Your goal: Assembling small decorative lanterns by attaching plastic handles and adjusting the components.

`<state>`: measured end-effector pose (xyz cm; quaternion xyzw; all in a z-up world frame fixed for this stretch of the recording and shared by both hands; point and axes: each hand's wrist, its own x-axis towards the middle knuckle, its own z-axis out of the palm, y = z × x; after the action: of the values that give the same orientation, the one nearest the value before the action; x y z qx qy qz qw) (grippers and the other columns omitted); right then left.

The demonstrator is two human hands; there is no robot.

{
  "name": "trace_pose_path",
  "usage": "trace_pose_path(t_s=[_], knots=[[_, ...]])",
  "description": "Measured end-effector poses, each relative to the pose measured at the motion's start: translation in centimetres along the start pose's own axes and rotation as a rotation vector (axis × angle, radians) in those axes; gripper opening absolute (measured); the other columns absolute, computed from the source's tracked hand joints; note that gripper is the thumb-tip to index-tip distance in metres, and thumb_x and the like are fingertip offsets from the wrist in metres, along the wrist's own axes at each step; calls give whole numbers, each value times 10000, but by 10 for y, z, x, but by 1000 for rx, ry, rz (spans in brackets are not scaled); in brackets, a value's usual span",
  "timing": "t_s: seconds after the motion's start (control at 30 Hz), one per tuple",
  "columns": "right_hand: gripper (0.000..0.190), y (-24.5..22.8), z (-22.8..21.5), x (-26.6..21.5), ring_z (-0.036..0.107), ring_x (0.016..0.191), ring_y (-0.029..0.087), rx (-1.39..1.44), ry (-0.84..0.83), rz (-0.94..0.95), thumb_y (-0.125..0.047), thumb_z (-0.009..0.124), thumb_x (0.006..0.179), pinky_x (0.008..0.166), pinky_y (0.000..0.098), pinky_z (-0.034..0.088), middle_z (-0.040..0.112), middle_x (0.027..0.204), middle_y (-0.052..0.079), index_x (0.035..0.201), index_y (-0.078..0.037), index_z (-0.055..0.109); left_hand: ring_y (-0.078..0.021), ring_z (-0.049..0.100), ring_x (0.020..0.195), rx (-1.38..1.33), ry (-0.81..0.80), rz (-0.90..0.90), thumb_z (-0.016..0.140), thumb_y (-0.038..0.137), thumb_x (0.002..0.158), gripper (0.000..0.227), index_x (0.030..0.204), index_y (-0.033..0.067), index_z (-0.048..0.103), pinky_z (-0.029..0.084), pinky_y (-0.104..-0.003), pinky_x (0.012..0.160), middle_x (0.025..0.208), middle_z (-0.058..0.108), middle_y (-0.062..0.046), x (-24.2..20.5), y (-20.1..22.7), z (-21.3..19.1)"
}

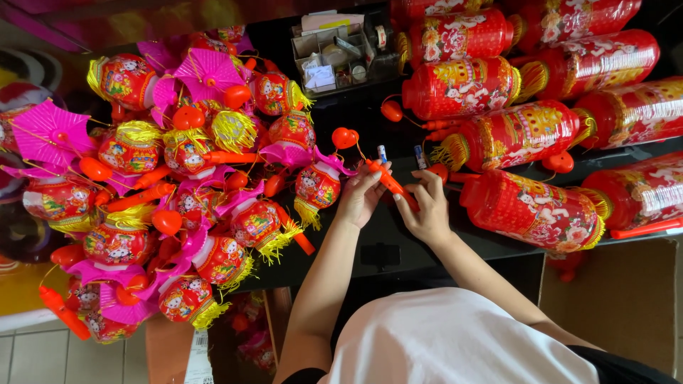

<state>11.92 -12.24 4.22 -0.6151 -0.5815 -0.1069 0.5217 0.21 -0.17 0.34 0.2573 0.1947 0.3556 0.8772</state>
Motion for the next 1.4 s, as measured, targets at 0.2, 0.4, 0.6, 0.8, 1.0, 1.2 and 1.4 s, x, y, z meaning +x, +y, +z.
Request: trace_pose_path(t_s=[0.2, 0.4, 0.6, 0.8, 1.0, 1.2, 1.4], knots=[[355, -8, -4, 7, 633, 880, 350, -77, 20, -19, -193, 902, 785, 703, 441, 511, 578, 1173, 181, 1023, -25, 699, -265, 648, 1180, 27, 3, 8, 780, 97, 900, 279, 1172, 150, 744, 507, -392, 1052, 1225, 713, -160, -1, -2, 1], [278, -1, -2, 1, 628, 876, 302, -100, 15, -5, -188, 888, 824, 754, 386, 446, 594, 1135, 138, 966, -56, 689, -283, 648, 1187, 38, -6, 10, 789, 103, 898, 301, 1193, 136, 737, 511, -401, 1048, 1232, 706, -180, -3, 0, 4], [209, 9, 4, -7, 665, 818, 337, 9, -24, 34, -182, 826, 876, 653, 386, 503, 616, 1101, 147, 931, -15, 712, -303, 637, 1213, 28, -26, 6, 782, 101, 904, 287, 1185, 132, 733, 505, -402, 1043, 1243, 704, -187, -4, -2, 4], [307, 1, 4, -2, 683, 782, 360, -51, -17, 38, -102, 891, 774, 585, 424, 532, 626, 1099, 154, 989, -6, 692, -302, 619, 1243, 36, -38, 10, 770, 109, 917, 273, 1184, 148, 734, 485, -405, 1065, 1258, 702, -176, -6, 3, 10], [200, 10, 10, -6, 692, 755, 338, 16, -38, 44, -148, 827, 889, 566, 390, 537, 640, 1050, 131, 957, -2, 709, -302, 606, 1260, 22, -39, 6, 770, 125, 920, 296, 1212, 141, 721, 477, -412, 1078, 1278, 691, -182, -4, -1, 3], [206, 13, 11, -7, 687, 723, 332, 91, -94, 84, -179, 786, 939, 558, 381, 530, 653, 993, 129, 945, 15, 720, -311, 594, 1278, 20, -37, 13, 766, 124, 926, 311, 1233, 130, 714, 461, -434, 1100, 1286, 686, -183, -4, -2, 2], [336, 21, 11, -16, 680, 728, 345, 149, -75, 159, -100, 862, 834, 558, 401, 508, 654, 969, 150, 1092, 12, 679, -319, 594, 1273, 25, -40, 17, 768, 117, 921, 325, 1241, 121, 709, 445, -448, 1115, 1283, 684, -191, -2, -4, 0]])
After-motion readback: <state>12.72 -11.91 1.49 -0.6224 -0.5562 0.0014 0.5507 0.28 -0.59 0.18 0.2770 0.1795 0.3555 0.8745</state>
